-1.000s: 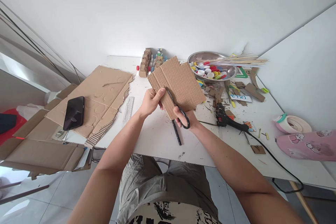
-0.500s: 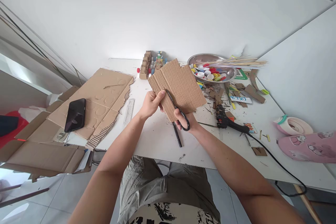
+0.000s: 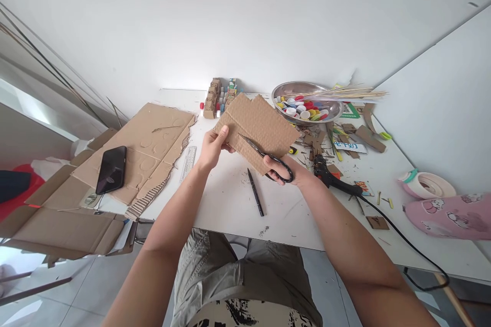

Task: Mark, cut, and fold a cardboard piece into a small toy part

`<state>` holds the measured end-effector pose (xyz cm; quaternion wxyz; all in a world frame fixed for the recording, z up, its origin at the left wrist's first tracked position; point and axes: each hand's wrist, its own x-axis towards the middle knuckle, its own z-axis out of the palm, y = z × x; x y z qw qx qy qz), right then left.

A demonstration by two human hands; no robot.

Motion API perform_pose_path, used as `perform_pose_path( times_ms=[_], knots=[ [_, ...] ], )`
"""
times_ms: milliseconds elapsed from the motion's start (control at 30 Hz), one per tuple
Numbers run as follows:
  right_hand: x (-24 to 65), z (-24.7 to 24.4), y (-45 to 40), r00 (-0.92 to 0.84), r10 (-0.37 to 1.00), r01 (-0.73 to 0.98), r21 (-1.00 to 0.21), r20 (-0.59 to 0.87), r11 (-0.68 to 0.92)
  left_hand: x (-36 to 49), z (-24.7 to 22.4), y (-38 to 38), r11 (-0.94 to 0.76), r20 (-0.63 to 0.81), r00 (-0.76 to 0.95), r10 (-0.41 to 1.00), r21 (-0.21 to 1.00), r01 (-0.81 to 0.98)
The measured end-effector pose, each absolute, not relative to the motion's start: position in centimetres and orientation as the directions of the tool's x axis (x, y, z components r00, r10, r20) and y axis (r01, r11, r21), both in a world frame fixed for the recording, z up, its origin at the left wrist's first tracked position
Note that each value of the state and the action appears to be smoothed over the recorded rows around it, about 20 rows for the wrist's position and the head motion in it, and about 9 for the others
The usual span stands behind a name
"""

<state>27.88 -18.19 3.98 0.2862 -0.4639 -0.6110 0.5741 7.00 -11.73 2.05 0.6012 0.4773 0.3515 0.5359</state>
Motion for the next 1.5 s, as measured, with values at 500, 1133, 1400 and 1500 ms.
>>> perform_pose_path(
  times_ms=[500, 1133, 1400, 1500],
  knots=[
    [27.6, 3.0, -17.5, -0.496, 0.862, 0.245, -0.969, -0.107, 0.021, 7.2, 2.4, -11.2, -0.1, -0.033, -0.222, 0.975, 0.821, -0.562],
    [27.5, 2.9, -17.6, -0.419, 0.902, 0.351, -0.935, -0.104, 0.055, 8.6, 2.0, -13.0, 0.014, 0.057, 0.19, 0.98, 0.935, -0.355],
    [27.9, 2.2, -17.6, -0.424, 0.9, 0.378, -0.923, -0.102, 0.074, 9.0, 2.6, -13.4, -0.02, 0.104, 0.217, 0.971, 0.933, -0.359],
    [27.9, 2.1, -17.7, -0.414, 0.905, 0.406, -0.91, -0.098, 0.087, 8.9, 2.7, -13.4, -0.018, 0.103, 0.231, 0.967, 0.939, -0.343]
  ],
)
